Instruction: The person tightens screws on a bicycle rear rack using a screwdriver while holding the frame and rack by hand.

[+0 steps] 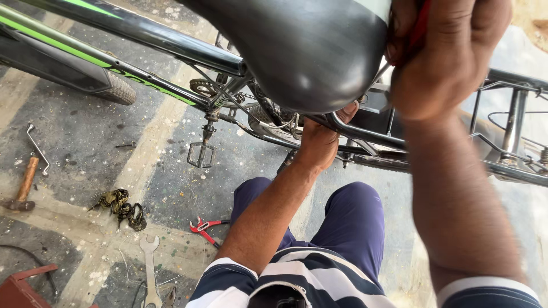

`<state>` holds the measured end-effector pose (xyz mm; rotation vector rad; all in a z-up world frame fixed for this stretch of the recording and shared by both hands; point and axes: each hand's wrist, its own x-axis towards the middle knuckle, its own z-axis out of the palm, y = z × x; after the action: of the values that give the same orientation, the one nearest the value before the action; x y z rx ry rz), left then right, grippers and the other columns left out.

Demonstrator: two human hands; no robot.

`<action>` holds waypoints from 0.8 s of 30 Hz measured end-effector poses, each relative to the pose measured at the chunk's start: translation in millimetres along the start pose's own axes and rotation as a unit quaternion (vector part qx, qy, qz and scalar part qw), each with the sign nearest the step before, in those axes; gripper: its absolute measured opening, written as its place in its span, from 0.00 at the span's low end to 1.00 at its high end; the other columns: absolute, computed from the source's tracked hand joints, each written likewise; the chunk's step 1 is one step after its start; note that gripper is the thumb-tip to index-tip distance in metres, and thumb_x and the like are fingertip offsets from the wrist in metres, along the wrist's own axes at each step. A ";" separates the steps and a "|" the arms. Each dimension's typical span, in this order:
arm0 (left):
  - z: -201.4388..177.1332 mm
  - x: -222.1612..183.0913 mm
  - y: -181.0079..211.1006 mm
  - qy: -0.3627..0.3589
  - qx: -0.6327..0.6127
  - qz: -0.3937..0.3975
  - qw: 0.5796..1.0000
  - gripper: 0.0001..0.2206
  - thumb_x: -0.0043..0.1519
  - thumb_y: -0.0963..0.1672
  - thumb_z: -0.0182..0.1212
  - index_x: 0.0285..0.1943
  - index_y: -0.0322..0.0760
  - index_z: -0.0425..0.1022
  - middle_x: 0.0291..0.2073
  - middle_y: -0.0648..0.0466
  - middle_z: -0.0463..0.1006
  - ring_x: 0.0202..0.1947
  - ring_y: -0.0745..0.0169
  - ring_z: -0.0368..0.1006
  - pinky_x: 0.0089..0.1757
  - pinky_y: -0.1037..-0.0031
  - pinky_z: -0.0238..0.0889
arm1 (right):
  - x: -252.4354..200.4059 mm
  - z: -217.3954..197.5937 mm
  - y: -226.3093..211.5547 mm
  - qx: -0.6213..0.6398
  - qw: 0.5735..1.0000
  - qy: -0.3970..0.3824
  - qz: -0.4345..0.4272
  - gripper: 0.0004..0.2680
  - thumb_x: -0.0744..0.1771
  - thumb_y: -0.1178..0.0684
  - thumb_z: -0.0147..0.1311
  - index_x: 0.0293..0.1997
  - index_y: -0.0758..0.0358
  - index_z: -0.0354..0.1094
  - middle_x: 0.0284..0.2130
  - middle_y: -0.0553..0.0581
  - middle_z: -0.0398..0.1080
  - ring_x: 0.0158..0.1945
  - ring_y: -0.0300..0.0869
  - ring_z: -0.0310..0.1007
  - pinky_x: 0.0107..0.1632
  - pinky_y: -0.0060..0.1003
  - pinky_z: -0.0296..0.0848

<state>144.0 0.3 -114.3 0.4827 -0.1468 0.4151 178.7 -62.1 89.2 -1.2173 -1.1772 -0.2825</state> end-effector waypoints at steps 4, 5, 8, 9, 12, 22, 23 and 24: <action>7.9 -4.9 7.8 -0.003 0.014 0.012 1.000 0.15 0.63 0.39 0.68 0.58 0.35 0.74 0.53 0.51 0.78 0.57 0.60 0.75 0.63 0.62 0.68 | -3.6 -18.8 -10.8 0.015 0.996 -0.084 0.033 0.11 0.80 0.49 0.37 0.54 0.66 0.62 0.30 0.62 0.62 0.23 0.43 0.58 0.29 0.35 0.58; 9.4 -5.1 8.3 -0.006 0.016 0.012 1.000 0.15 0.63 0.39 0.68 0.58 0.36 0.74 0.54 0.52 0.78 0.57 0.60 0.75 0.63 0.63 0.68 | -2.8 -21.1 -14.3 0.010 0.995 -0.097 0.033 0.12 0.80 0.49 0.37 0.53 0.68 0.62 0.29 0.62 0.61 0.23 0.42 0.57 0.29 0.35 0.58; 10.4 -7.0 10.7 -0.019 0.043 0.035 0.998 0.14 0.66 0.38 0.68 0.60 0.34 0.74 0.55 0.51 0.77 0.59 0.61 0.73 0.65 0.66 0.66 | 7.0 -20.1 -25.2 0.021 0.990 -0.123 0.059 0.16 0.80 0.44 0.39 0.46 0.69 0.62 0.22 0.59 0.58 0.21 0.41 0.53 0.26 0.34 0.55; 10.8 -7.2 10.7 -0.018 0.029 0.034 0.999 0.14 0.66 0.38 0.68 0.60 0.34 0.74 0.55 0.51 0.77 0.59 0.61 0.74 0.64 0.66 0.66 | 12.0 -19.6 -30.0 0.058 0.985 -0.136 0.091 0.16 0.79 0.43 0.39 0.44 0.68 0.60 0.21 0.57 0.56 0.20 0.40 0.51 0.25 0.34 0.53; 10.4 -6.5 9.7 -0.017 0.008 0.030 0.999 0.15 0.65 0.38 0.68 0.59 0.35 0.74 0.54 0.52 0.77 0.57 0.61 0.74 0.63 0.65 0.67 | 17.3 -12.5 -37.9 0.074 0.981 -0.143 0.106 0.18 0.77 0.40 0.40 0.41 0.68 0.59 0.18 0.55 0.54 0.18 0.39 0.49 0.23 0.33 0.52; -5.2 0.6 -4.6 -0.035 -0.019 0.018 0.999 0.05 0.69 0.37 0.67 0.50 0.33 0.76 0.48 0.51 0.79 0.56 0.60 0.76 0.67 0.60 0.66 | 3.5 1.7 -17.8 0.060 0.996 -0.043 0.047 0.17 0.78 0.41 0.42 0.45 0.68 0.61 0.22 0.57 0.58 0.19 0.38 0.50 0.24 0.33 0.52; -5.3 0.0 -4.2 -0.046 -0.027 0.021 0.998 0.04 0.70 0.37 0.67 0.48 0.33 0.76 0.47 0.52 0.79 0.57 0.60 0.76 0.68 0.59 0.66 | 1.1 6.3 -13.3 0.036 0.999 -0.020 0.024 0.16 0.78 0.41 0.42 0.46 0.68 0.61 0.22 0.56 0.58 0.19 0.37 0.51 0.23 0.33 0.51; -4.3 0.0 -3.5 -0.029 -0.014 0.012 0.999 0.05 0.68 0.37 0.67 0.49 0.34 0.76 0.48 0.52 0.78 0.57 0.60 0.75 0.67 0.60 0.66 | 0.8 12.6 -5.1 -0.002 1.000 0.004 -0.028 0.16 0.77 0.41 0.42 0.47 0.67 0.62 0.22 0.56 0.60 0.17 0.36 0.52 0.22 0.32 0.52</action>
<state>145.6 -0.5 -119.7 0.4666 -0.2145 0.4231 168.5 -53.4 91.3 -1.1872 -1.2055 -0.3307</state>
